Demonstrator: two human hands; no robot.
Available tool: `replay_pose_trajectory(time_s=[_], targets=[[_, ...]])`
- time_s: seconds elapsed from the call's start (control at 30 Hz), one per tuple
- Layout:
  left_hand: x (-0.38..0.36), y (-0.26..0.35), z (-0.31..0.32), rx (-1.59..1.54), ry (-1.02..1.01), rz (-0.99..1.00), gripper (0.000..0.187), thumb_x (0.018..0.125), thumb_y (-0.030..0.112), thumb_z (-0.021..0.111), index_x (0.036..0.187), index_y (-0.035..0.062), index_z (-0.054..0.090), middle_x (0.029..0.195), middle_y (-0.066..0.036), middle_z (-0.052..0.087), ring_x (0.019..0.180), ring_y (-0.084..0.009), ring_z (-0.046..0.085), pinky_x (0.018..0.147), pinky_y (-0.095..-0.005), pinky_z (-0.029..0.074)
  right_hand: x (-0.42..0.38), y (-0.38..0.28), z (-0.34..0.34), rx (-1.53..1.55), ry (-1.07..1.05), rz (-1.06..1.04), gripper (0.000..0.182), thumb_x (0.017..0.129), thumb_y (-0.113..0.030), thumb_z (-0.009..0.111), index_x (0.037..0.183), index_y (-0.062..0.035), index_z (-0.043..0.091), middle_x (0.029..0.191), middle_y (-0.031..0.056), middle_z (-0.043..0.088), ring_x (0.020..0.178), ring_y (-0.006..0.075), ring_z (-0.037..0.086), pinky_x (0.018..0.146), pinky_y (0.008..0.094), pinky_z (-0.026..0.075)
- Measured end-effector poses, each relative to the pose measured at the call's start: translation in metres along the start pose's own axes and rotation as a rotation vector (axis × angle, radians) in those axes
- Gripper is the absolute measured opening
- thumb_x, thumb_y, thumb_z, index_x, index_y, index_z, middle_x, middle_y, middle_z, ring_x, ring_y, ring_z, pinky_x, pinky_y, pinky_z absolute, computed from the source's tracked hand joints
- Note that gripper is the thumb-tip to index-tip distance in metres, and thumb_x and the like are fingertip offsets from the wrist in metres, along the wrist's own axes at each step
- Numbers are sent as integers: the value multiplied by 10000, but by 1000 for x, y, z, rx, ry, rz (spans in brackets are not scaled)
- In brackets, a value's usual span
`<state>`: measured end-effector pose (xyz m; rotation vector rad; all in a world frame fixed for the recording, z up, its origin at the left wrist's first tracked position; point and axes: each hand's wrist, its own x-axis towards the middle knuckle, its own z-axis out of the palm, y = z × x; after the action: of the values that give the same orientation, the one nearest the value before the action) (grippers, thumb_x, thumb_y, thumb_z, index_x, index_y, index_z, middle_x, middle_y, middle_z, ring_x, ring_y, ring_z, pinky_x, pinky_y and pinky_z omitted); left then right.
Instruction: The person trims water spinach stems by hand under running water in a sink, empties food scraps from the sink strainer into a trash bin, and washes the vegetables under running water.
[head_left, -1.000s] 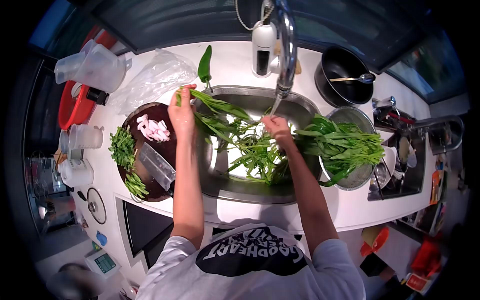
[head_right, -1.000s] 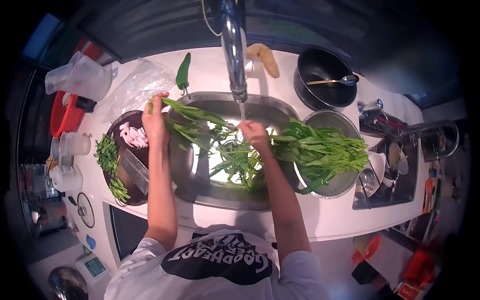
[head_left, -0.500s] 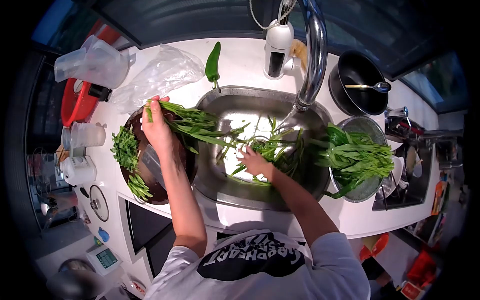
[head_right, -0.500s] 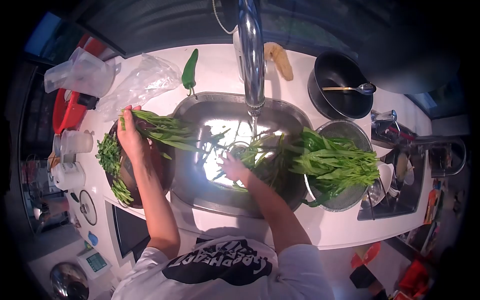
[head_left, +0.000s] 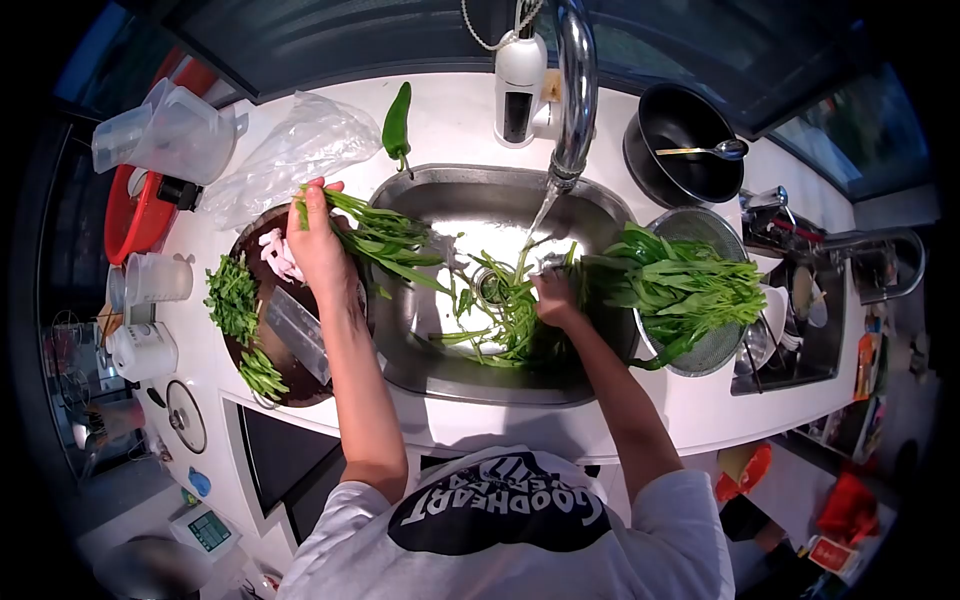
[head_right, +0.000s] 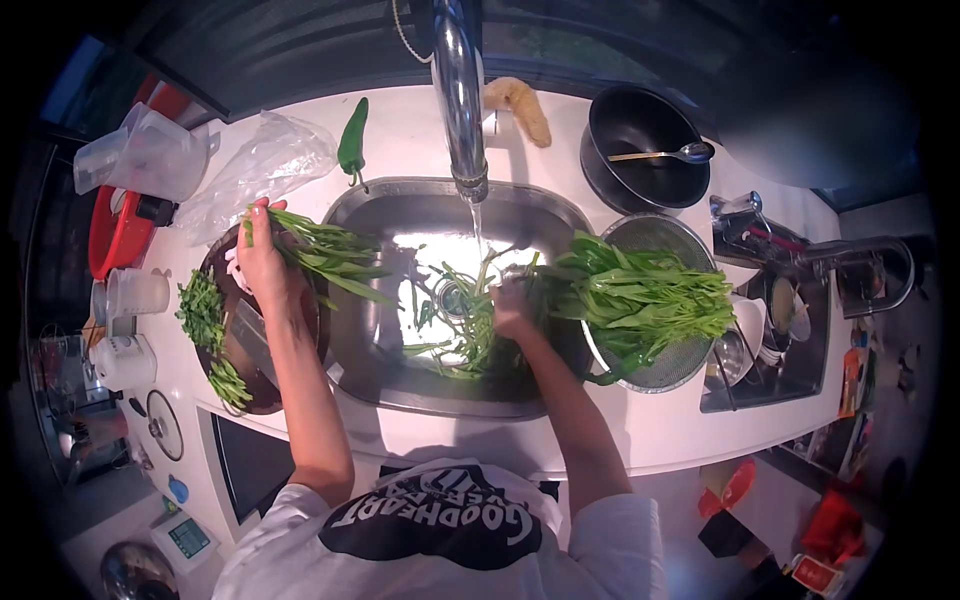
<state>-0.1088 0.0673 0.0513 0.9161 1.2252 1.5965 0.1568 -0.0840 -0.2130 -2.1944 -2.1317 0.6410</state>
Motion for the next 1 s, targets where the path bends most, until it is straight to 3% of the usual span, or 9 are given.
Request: replay_pose_trajectory(time_s=[0.13,0.33,0.47,0.57,0.63,0.7,0.8,0.9,1.0], targets=[[-8,3,8,25,-22,-21,290,930,275,534,1040,9,563,874,-65,636,582,-43,468,505,-189,366,16,-20,-13,66,-2,-26,565,721,-283,684,1224,-112,495,1272,175,419,1204,350,378,933,462,396],[-12,14,-1,37,-6,-59,281,931,266,534,1036,7,560,870,-75,634,582,-50,478,526,-195,391,25,-27,6,-37,-339,154,305,805,-192,548,1070,-58,618,1077,204,591,1038,308,566,842,413,470],[-8,8,-12,26,16,-28,290,926,274,542,1024,2,559,872,-76,625,653,-69,526,580,-211,437,19,7,-4,-41,-456,96,385,782,-363,598,972,-37,676,1033,228,621,1017,304,582,868,443,448],[-12,1,-5,-8,1,-68,280,926,272,543,1021,9,561,873,-71,626,653,-69,524,577,-207,431,20,5,-26,-61,-253,149,610,725,-559,622,1052,-45,645,1118,204,571,1097,317,505,897,472,397],[-14,-7,1,-9,-13,-92,253,924,266,547,1010,28,565,863,-65,627,632,-57,503,550,-185,393,20,-27,-23,-180,114,318,648,729,-591,606,1093,-56,622,1182,183,524,1140,320,452,910,451,380],[-21,-5,9,15,-52,-109,242,926,256,543,1011,30,566,851,-56,628,613,-47,481,525,-180,363,35,-41,-26,-83,-44,281,578,719,-503,667,1099,-77,578,1205,139,456,1108,297,424,909,437,368],[-26,-9,12,68,-117,-116,219,928,246,539,991,41,582,825,-24,628,566,-26,421,508,-172,327,50,-42,16,-124,230,117,444,742,-360,676,1032,-37,581,1060,111,536,1040,259,468,892,436,376],[-31,-9,13,137,-176,-133,225,931,255,536,975,38,579,818,-16,620,560,-29,403,520,-173,327,80,-32,32,-54,123,191,341,744,-277,667,974,-39,589,949,95,593,1012,252,498,906,432,366],[-33,-19,10,160,-243,-148,219,939,238,522,944,23,561,771,-15,573,617,-66,496,590,-201,398,80,-29,18,245,203,127,161,802,-209,554,850,-64,607,767,121,618,757,275,580,704,400,433]])
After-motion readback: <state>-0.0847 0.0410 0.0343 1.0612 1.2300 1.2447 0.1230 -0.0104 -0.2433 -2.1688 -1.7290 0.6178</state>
